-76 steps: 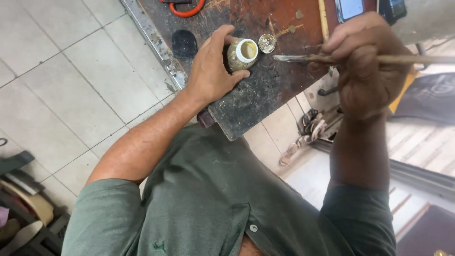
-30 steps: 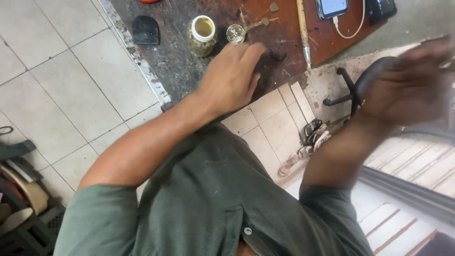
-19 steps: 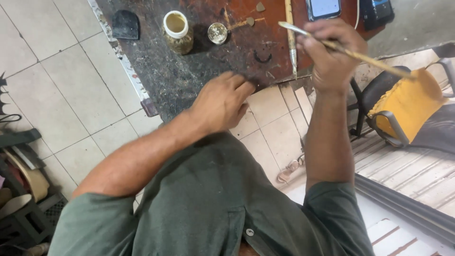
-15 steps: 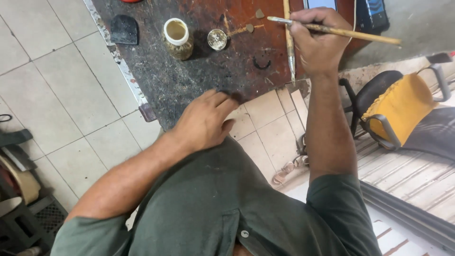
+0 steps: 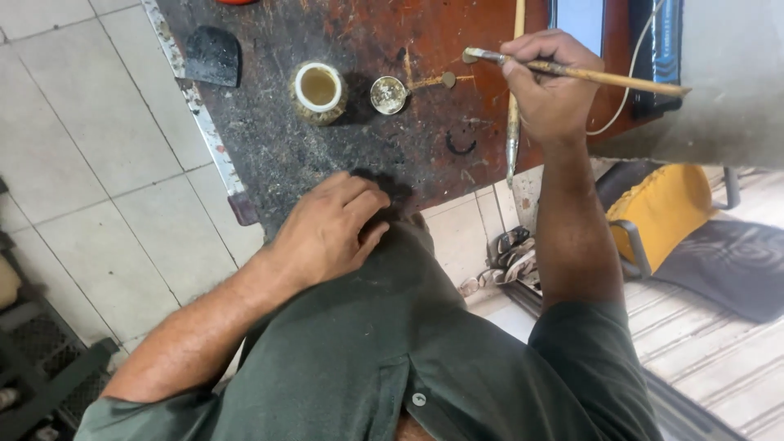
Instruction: Applying adhesive to a small shoe component using a brush at a repair bench
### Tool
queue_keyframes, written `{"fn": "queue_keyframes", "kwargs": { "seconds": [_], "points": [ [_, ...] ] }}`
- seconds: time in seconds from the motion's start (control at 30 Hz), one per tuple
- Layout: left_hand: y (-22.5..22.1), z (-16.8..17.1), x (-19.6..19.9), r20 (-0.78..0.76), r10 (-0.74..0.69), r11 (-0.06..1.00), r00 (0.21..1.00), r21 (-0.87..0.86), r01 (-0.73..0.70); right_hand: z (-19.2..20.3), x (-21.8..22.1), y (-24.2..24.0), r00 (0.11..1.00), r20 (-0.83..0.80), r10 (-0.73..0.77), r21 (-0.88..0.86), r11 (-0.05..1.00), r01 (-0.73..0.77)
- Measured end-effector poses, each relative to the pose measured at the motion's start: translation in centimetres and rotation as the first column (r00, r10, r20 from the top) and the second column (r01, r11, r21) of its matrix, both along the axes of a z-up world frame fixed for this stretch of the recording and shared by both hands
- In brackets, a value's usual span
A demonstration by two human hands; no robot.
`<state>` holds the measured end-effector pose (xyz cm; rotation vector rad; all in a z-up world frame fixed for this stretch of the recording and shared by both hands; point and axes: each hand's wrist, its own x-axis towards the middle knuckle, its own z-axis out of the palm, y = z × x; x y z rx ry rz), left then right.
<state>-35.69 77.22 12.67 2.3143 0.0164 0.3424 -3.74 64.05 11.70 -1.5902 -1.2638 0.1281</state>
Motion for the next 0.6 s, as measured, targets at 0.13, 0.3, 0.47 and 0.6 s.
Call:
{"fn": "queue_keyframes", "kwargs": {
  "seconds": [0.13, 0.3, 0.47, 0.6],
  "points": [
    [-1.6, 0.8, 3.9, 0.044, 0.030, 1.000, 0.999, 0.003, -0.030, 0.4, 1.0, -0.3, 0.997, 0.048, 0.053, -0.066, 0.997, -0.050],
    [-3.0, -0.2, 10.0, 0.041, 0.111, 0.989, 0.993, 0.093, -0.114, 0.7, 2.1, -0.6, 0.991, 0.053, 0.120, -0.090, 0.989, -0.115],
    [-3.6, -1.7, 14.4, -0.073, 0.204, 0.964, 0.976, 0.189, -0.188, 0.9, 3.1, -0.7, 0.978, 0.093, 0.187, -0.115, 0.978, -0.176],
    [-4.0, -2.9, 15.7, -0.162, 0.240, 0.924, 0.957, 0.341, -0.174, 1.3, 3.5, -0.9, 0.978, 0.047, 0.201, -0.150, 0.970, -0.192]
  ]
}}
